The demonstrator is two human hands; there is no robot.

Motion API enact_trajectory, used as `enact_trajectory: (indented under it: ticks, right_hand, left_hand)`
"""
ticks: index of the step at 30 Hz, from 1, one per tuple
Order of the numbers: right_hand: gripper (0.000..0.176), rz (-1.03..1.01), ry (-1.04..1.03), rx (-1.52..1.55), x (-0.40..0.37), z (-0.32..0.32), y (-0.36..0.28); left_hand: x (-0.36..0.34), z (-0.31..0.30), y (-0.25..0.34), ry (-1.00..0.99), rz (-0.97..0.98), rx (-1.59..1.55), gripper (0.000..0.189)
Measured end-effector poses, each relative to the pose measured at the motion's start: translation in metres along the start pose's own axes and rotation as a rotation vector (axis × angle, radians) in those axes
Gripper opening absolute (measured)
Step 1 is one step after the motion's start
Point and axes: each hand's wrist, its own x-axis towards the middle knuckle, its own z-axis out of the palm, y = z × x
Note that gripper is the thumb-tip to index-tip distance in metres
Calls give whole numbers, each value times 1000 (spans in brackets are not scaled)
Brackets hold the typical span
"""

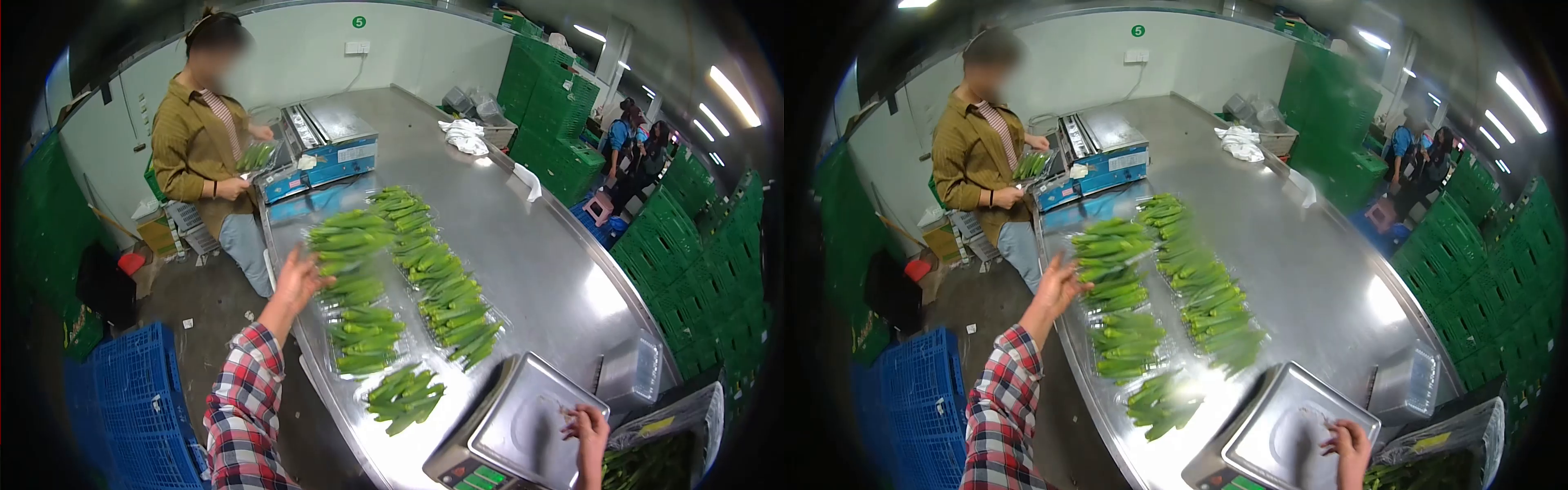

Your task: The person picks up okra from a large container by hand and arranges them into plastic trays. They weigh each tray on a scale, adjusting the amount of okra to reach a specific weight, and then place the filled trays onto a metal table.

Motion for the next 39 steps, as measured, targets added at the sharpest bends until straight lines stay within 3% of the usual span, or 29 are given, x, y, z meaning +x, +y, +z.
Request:
enact_trajectory:
  ticks: [6, 10, 13, 19, 20, 22, 26, 27, 28, 29, 30, 32, 33, 34, 36, 39]
  right_hand:
    - [16, 40, 336, -35, 21, -56, 40]
    - [19, 145, 428, -105, 13, -39, 2]
    - [18, 144, 479, -136, 18, -37, -3]
    - [22, 126, 514, -285, 26, -53, 10]
    - [19, 47, 524, -267, 31, -63, 22]
    - [14, -109, 541, -233, 42, -80, 46]
    - [21, -45, 553, -293, 36, -91, 43]
    - [19, -46, 548, -306, 37, -94, 44]
    - [20, -45, 600, -321, 37, -71, 25]
    - [22, -17, 614, -363, 34, -64, 14]
    - [23, -37, 588, -365, 33, -75, 19]
    - [23, -95, 638, -663, 33, -82, 17]
    - [22, -208, 645, -727, 36, -99, 32]
    - [26, -173, 579, -752, 39, -109, 31]
    - [36, -298, 553, -900, 51, -130, 42]
    - [45, -329, 560, -1319, 72, -144, 43]
  left_hand:
    - [102, -70, 14, 238, 93, -25, 76]
    - [144, -97, 11, 328, 133, -47, 56]
    - [157, -98, 12, 358, 158, -40, 36]
    - [190, -111, -3, 507, 156, -6, 34]
    - [198, -120, -5, 527, 166, -5, 33]
    - [209, -138, -6, 636, 137, 129, 29]
    - [228, -179, -3, 808, 150, 383, 18]
    - [230, -198, -7, 695, 307, 354, 16]
    - [209, -176, 0, 754, 323, 456, 17]
    - [226, -223, -4, 583, 271, 355, 21]
    - [217, -214, -3, 531, 208, 291, 22]
    - [193, -188, 1, 439, 75, 170, 25]
    - [174, -176, -3, 375, 111, 263, 31]
    - [154, -164, -7, 314, 153, 352, 45]
    - [101, -114, -5, 253, 149, 352, 51]
    - [57, -100, -10, 190, 203, 388, 49]
